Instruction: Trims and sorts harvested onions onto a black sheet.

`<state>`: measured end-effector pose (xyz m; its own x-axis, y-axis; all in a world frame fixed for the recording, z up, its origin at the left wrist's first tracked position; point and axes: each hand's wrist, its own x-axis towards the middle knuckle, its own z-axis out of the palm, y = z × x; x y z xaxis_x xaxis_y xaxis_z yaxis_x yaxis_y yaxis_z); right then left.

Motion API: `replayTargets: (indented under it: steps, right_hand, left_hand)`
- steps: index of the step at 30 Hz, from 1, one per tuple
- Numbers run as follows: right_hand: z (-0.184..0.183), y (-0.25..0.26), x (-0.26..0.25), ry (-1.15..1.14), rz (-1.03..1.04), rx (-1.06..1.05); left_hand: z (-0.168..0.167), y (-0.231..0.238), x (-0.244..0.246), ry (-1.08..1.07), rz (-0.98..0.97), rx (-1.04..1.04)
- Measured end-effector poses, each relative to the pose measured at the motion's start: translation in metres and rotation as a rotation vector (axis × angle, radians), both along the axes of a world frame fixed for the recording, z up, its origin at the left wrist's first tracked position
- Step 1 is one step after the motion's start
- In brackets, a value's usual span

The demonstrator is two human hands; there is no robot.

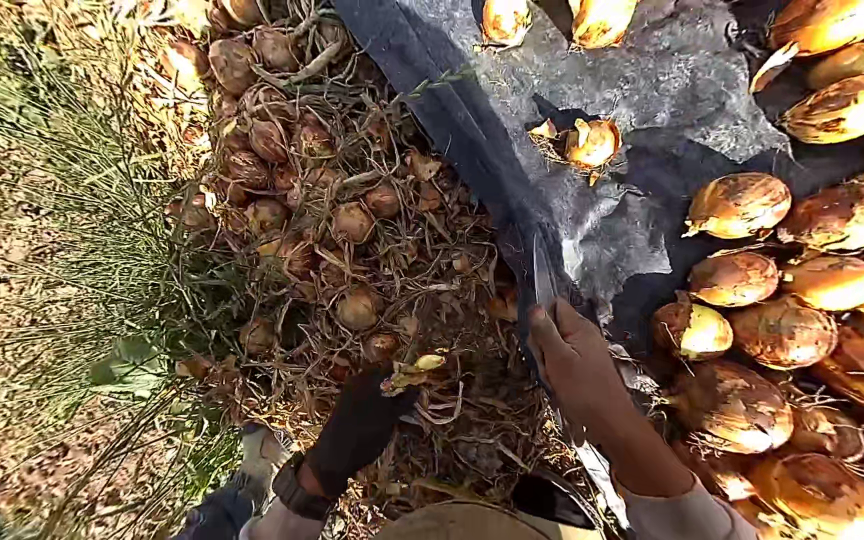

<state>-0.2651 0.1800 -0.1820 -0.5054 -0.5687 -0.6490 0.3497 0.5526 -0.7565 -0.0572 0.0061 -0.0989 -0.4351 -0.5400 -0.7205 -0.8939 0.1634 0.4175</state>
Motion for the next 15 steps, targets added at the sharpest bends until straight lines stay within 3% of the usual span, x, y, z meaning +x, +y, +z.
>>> replayTargets:
  steps: [5,9,15]
  right_hand:
    - [0.016,-0.034,0.028,-0.076,0.21,-0.283]
    - [0.019,-0.03,0.031,-0.14,0.171,-0.435]
    - [0.015,-0.026,0.048,-0.269,0.113,-0.466]
  left_hand:
    - [0.024,0.0,-0.032,0.317,0.2,0.178]
    - [0.027,0.003,-0.035,0.333,0.31,0.333]
    - [0.023,-0.005,-0.016,0.333,0.245,0.448]
